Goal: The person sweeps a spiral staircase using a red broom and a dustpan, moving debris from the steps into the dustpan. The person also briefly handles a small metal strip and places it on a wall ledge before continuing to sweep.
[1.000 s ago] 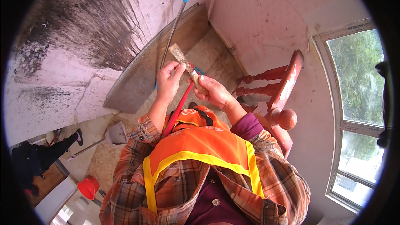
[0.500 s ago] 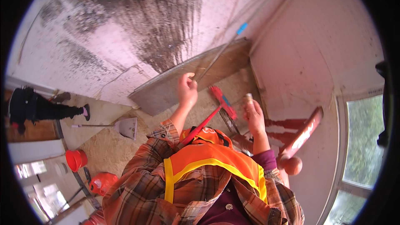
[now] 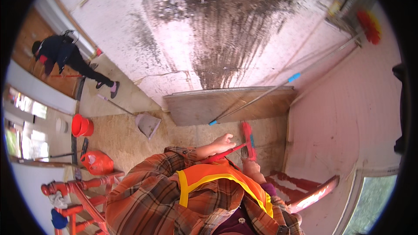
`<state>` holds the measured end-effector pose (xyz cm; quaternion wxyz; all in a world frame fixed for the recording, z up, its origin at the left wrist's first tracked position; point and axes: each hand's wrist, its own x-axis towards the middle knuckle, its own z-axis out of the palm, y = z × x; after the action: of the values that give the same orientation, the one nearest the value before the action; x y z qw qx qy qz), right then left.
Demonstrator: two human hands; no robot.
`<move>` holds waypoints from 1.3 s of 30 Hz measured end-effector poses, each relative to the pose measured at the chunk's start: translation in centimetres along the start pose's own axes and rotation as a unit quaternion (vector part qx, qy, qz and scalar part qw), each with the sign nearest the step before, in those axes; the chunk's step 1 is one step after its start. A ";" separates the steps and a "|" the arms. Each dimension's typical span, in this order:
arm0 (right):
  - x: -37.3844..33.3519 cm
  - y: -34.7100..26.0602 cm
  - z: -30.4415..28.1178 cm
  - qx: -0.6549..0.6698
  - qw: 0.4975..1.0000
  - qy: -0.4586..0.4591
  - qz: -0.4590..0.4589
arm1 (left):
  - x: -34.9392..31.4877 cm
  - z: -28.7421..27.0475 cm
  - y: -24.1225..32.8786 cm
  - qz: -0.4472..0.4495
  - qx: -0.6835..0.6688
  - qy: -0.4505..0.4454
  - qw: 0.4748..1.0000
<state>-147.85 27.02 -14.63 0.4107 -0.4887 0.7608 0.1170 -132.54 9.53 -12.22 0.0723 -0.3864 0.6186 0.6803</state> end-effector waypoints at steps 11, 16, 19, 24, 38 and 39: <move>4.0 -7.6 -4.6 0.466 0.820 0.214 -0.253 | -0.8 -1.2 1.1 0.038 -0.452 0.192 0.870; 6.3 -9.4 0.2 0.252 0.894 -0.047 -0.368 | -2.4 -2.1 2.3 0.088 -0.493 0.299 0.812; 6.2 -10.2 0.5 0.233 0.906 -0.085 -0.343 | -3.5 -2.6 2.9 0.103 -0.502 0.307 0.802; 5.0 -8.6 -3.6 0.218 0.870 0.255 -0.362 | -5.3 -7.2 -0.7 0.102 -0.396 0.409 0.816; -1.8 -12.6 -20.8 0.394 0.770 0.315 -0.391 | -22.0 -22.4 -15.0 0.209 -0.602 0.481 0.602; -1.2 -13.0 -20.5 0.372 0.776 0.313 -0.402 | -23.7 -23.1 -16.1 0.238 -0.596 0.485 0.595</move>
<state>-147.15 9.49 2.16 0.3094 -0.5690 0.5660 -0.5100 -96.80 1.44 -8.80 -0.6487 -0.4555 0.0897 0.6031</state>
